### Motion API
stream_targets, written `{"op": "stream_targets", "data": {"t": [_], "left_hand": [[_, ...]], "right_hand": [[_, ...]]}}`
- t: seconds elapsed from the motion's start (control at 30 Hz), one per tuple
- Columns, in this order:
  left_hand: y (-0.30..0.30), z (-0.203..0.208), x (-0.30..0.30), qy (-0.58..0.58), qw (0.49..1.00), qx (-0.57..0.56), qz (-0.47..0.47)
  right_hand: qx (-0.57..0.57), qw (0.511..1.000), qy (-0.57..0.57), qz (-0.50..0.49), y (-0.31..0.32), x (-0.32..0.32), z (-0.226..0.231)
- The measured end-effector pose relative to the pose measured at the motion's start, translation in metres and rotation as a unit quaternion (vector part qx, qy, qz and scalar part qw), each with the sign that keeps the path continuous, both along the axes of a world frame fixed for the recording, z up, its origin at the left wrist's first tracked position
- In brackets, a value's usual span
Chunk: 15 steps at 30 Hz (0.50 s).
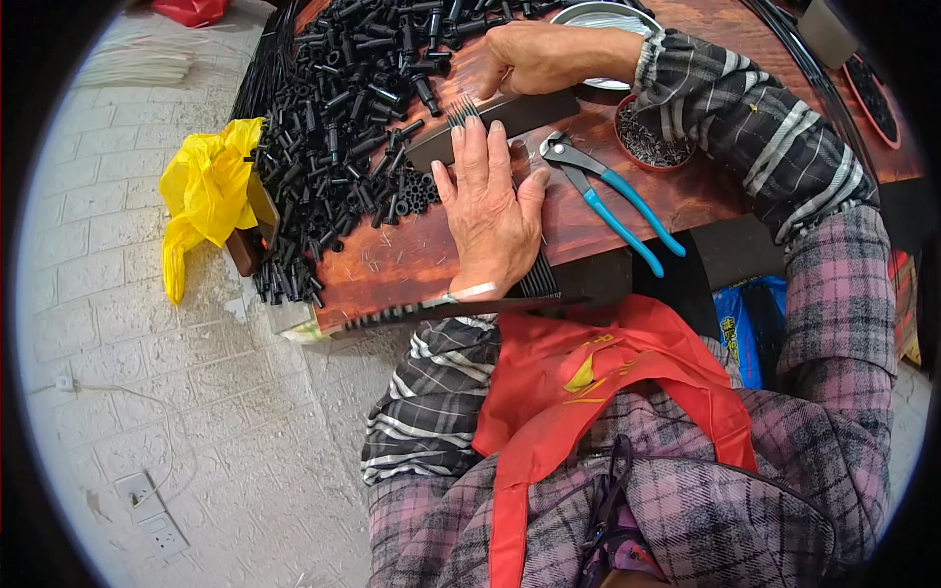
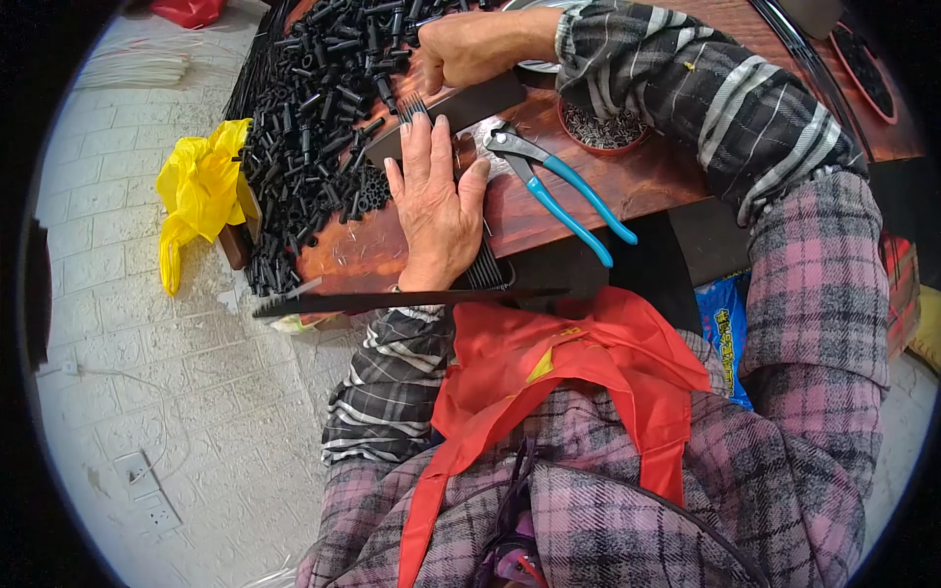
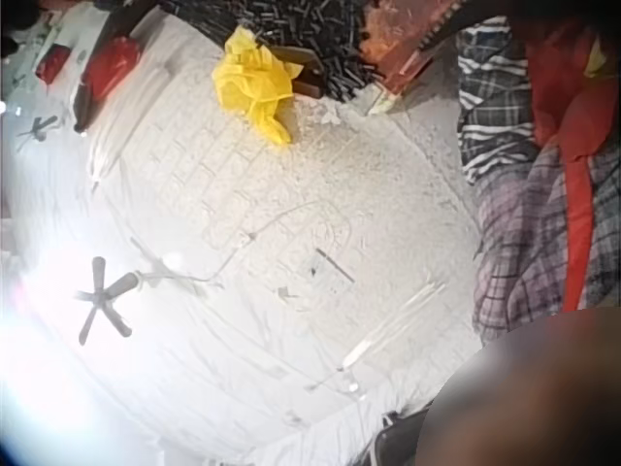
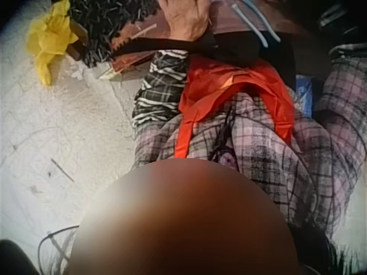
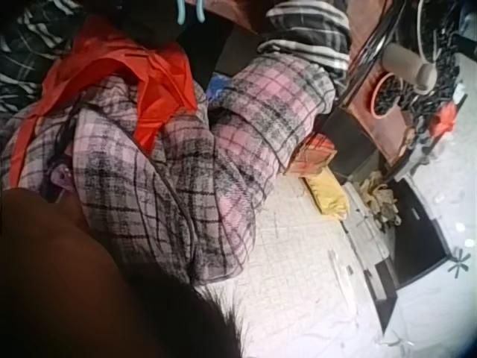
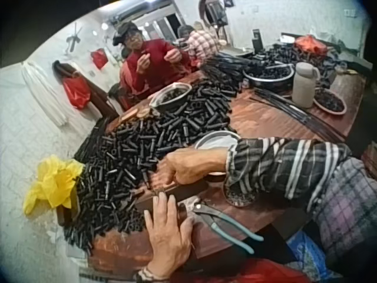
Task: Bundling a set of black plastic rods or cable ties together using a small circular cap and securing them with pliers.
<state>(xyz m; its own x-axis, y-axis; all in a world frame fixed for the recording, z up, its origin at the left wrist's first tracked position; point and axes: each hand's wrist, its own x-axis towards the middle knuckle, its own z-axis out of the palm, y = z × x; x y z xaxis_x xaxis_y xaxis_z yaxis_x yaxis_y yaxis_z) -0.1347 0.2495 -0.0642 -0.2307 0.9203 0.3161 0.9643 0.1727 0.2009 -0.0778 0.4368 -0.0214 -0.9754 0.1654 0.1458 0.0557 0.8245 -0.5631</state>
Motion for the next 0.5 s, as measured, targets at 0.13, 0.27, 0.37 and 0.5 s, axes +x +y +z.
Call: {"op": "stream_targets", "data": {"t": [0.13,0.27,0.37,0.5], "left_hand": [[-0.002,0.002,-0.002,0.002,1.000,0.001,-0.005],[-0.002,0.000,-0.003,-0.006,1.000,-0.001,-0.008],[-0.001,-0.002,-0.002,-0.007,1.000,0.001,-0.016],[-0.006,-0.003,-0.005,-0.015,1.000,0.001,-0.012]], "right_hand": [[-0.065,0.998,-0.003,0.028,-0.005,-0.007,-0.004],[-0.003,0.999,-0.043,-0.002,-0.008,-0.009,0.003],[0.125,0.980,0.156,0.012,0.019,-0.013,0.017],[0.032,0.996,0.083,-0.004,0.018,-0.026,0.013]]}}
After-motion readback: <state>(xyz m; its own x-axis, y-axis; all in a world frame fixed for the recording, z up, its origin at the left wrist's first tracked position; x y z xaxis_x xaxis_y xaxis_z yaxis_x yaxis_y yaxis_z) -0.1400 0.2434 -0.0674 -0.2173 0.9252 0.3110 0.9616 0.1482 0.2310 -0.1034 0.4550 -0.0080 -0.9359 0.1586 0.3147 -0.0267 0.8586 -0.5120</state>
